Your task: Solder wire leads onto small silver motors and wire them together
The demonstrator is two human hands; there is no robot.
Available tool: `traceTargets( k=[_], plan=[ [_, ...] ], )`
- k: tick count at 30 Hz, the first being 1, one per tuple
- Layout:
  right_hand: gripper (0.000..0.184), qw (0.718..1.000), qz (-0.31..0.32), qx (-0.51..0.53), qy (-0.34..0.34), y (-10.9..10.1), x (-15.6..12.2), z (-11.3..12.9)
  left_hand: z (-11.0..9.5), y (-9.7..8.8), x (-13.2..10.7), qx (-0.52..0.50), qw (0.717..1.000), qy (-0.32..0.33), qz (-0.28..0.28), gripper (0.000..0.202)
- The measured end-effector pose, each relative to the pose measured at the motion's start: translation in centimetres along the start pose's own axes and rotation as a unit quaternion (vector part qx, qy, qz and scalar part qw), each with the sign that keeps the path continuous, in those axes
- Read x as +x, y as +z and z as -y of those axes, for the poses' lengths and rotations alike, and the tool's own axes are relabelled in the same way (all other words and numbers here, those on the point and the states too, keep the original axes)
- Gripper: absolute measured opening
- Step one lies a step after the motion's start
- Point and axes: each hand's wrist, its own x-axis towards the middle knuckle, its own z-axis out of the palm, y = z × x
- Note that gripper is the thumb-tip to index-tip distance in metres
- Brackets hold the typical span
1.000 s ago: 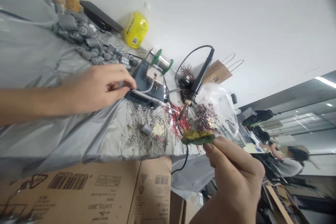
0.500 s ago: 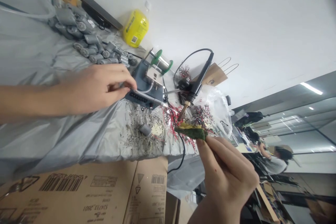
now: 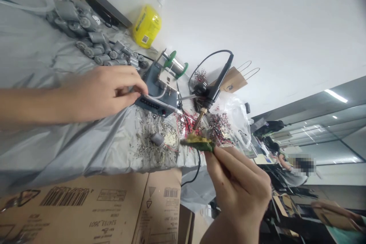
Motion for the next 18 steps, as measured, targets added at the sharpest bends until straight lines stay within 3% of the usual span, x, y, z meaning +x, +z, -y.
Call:
traceTargets(
  k=[3,7,11,14,18],
  plan=[
    [0.019,0.999,-0.032,-0.014,-0.002,-0.13,0.13,0.06,0.09,-0.01,-0.05,0.01,1.0,0.021,-0.001,0.024],
    [0.017,1.0,0.017,-0.012,0.003,-0.35,0.4,0.14,0.1,-0.06,-0.1,0.007,1.0,0.021,-0.002,0.024],
    [0.018,1.0,-0.017,-0.024,-0.006,-0.53,0.56,0.24,0.16,-0.08,-0.07,0.008,1.0,0.029,0.0,0.023],
    [0.016,0.999,0.05,-0.012,0.001,-0.68,0.68,0.38,0.24,-0.07,-0.04,0.006,0.999,0.033,-0.003,0.022],
    [0.015,1.0,0.006,-0.028,0.004,-0.71,0.78,0.58,0.24,-0.08,-0.05,0.006,0.999,0.039,0.0,0.022]
  ],
)
